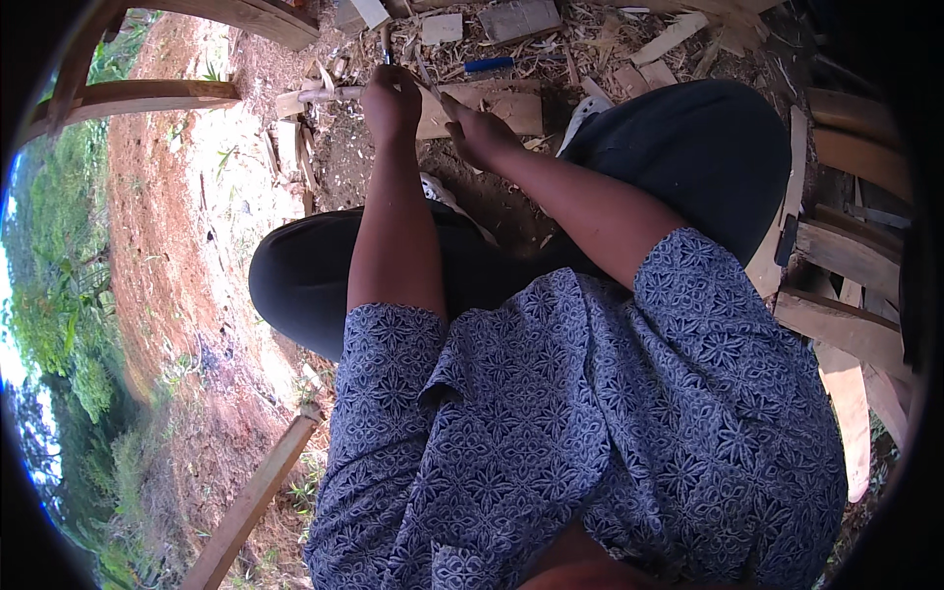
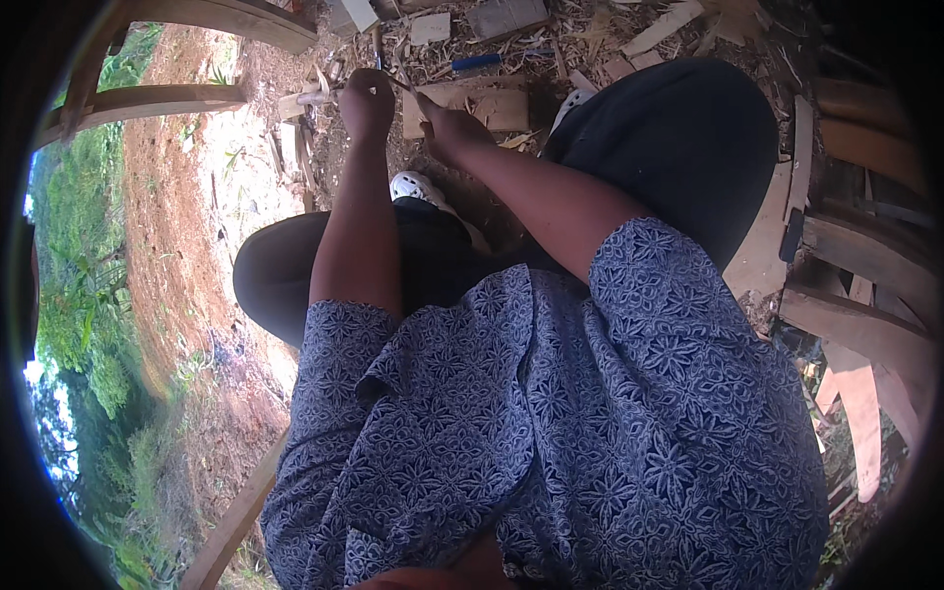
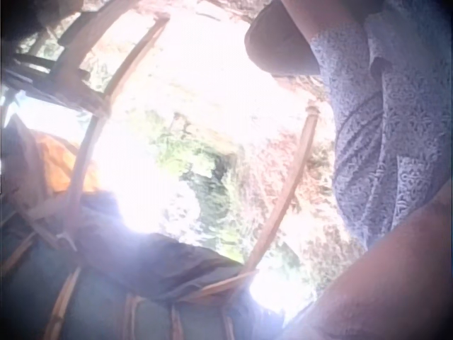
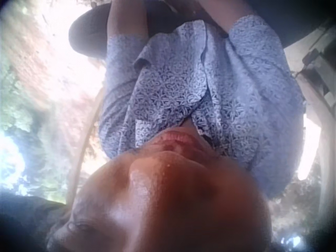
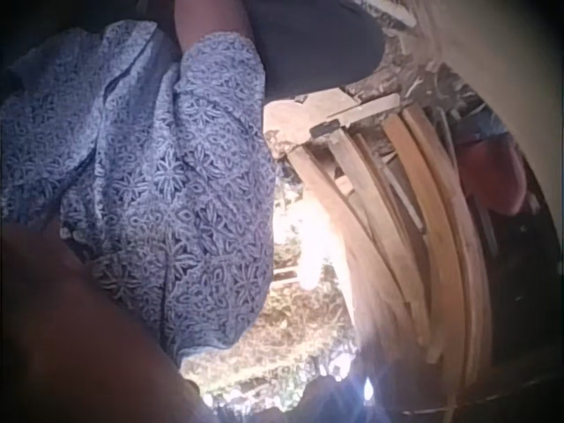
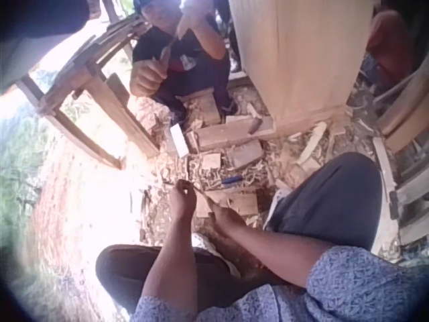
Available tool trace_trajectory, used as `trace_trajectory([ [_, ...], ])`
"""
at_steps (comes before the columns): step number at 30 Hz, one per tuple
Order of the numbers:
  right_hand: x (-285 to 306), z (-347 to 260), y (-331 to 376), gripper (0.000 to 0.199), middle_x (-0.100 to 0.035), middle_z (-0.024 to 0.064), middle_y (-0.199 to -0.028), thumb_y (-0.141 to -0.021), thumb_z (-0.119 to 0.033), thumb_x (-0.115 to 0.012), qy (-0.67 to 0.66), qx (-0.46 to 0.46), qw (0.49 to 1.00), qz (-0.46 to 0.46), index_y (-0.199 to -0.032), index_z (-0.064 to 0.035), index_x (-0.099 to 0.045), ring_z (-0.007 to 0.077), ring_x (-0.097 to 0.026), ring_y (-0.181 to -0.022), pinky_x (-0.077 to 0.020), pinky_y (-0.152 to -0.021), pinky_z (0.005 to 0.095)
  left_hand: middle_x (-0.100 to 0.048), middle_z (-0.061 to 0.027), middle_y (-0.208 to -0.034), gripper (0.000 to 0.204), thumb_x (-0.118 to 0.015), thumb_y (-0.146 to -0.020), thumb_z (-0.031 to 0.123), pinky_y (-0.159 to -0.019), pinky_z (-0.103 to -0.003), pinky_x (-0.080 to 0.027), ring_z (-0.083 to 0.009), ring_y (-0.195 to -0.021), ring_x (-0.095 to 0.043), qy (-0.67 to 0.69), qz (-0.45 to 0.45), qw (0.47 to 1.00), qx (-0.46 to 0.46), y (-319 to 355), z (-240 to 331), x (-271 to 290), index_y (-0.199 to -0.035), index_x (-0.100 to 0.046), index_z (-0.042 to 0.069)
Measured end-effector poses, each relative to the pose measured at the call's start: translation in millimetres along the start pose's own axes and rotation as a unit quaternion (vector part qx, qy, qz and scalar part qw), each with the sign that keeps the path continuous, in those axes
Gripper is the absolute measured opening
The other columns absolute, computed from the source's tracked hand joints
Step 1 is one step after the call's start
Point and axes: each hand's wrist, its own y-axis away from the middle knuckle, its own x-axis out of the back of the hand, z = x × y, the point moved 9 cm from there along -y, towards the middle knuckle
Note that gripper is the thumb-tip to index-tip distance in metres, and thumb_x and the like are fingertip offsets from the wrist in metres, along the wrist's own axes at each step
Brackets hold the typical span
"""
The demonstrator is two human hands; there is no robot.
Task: The person sits on the ground and uses a curved blade to shave and shape thin wooden strips. They repeatedly hold the strips, scrape them with the blade, and inspect the edges while wood shavings accumulate on the ground.
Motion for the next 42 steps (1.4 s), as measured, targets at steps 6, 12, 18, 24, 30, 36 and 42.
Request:
trace_trajectory([
  [6,-1.9,-4.5,-0.1,0.058,-0.068,0.0248,-0.111,-0.098,-0.028,-0.052,-0.002,0.01,1.0,0.002,-0.153,-0.0131,-0.036,0.0404,-0.067,-0.103,-0.0509,-0.09,0.0512,-0.068,-0.0207,-0.082,0.012,-0.064,-0.088,0.016,-0.07,-0.05,-0.052,-0.0432,-0.08,-0.067,-0.014,0.002,1.0,0.01,2.7,-1.3,0.7,-0.086,-0.062,0.004],
  [12,-2.1,19.0,-2.0,0.054,-0.069,0.0243,-0.107,-0.098,-0.028,-0.053,0.013,-0.039,0.998,0.047,-0.147,-0.0115,-0.043,0.0404,-0.067,-0.1,-0.0522,-0.087,0.0512,-0.067,-0.0237,-0.081,0.012,-0.061,-0.089,0.014,-0.068,-0.053,-0.05,-0.0456,-0.078,-0.065,-0.011,0.005,1.0,0.016,1.7,-9.2,-3.4,-0.087,-0.06,0.002],
  [18,-0.6,2.7,-2.0,0.056,-0.068,0.0251,-0.108,-0.095,-0.027,-0.054,-0.011,-0.029,1.0,0.0,-0.149,-0.0146,-0.042,0.0433,-0.066,-0.1,-0.0515,-0.088,0.0525,-0.065,-0.0258,-0.081,0.014,-0.059,-0.09,0.013,-0.069,-0.055,-0.048,-0.0483,-0.078,-0.063,-0.011,0.053,0.998,-0.019,3.5,-17.6,-4.7,-0.085,-0.058,0.0],
  [24,8.4,-8.9,3.0,0.053,-0.07,0.0232,-0.106,-0.097,-0.027,-0.051,0.005,-0.017,1.0,0.0,-0.148,-0.0175,-0.044,0.0402,-0.068,-0.098,-0.0528,-0.088,0.0515,-0.064,-0.0265,-0.083,0.015,-0.057,-0.09,0.011,-0.072,-0.055,-0.047,-0.049,-0.08,-0.061,-0.021,0.04,0.999,0.024,1.2,-19.2,-6.5,-0.084,-0.057,-0.002],
  [30,18.5,28.9,-4.6,0.055,-0.069,0.0247,-0.11,-0.094,-0.029,-0.054,-0.026,-0.104,0.993,0.046,-0.147,-0.0173,-0.046,0.0414,-0.066,-0.103,-0.0522,-0.091,0.0509,-0.063,-0.0257,-0.082,0.012,-0.058,-0.088,0.009,-0.071,-0.056,-0.046,-0.0467,-0.078,-0.06,-0.008,0.017,1.0,0.009,1.8,-12.0,-4.6,-0.083,-0.055,-0.002],
  [36,39.1,29.4,-12.4,0.057,-0.067,0.0273,-0.112,-0.094,-0.028,-0.057,-0.079,-0.034,0.98,0.179,-0.147,-0.012,-0.046,0.0435,-0.066,-0.102,-0.0519,-0.09,0.0483,-0.063,-0.0249,-0.079,0.012,-0.059,-0.089,0.01,-0.07,-0.056,-0.046,-0.0468,-0.077,-0.061,-0.008,0.028,1.0,0.011,1.6,-6.2,-4.9,-0.084,-0.056,0.0],
  [42,15.4,2.9,-2.9,0.057,-0.069,0.0251,-0.103,-0.094,-0.027,-0.054,-0.05,-0.023,0.996,0.064,-0.149,-0.0167,-0.043,0.0415,-0.068,-0.097,-0.0527,-0.087,0.0516,-0.064,-0.0247,-0.08,0.013,-0.059,-0.09,0.011,-0.069,-0.055,-0.047,-0.0471,-0.077,-0.061,0.004,0.018,1.0,0.011,1.2,-12.5,-7.5,-0.084,-0.056,0.0],
])
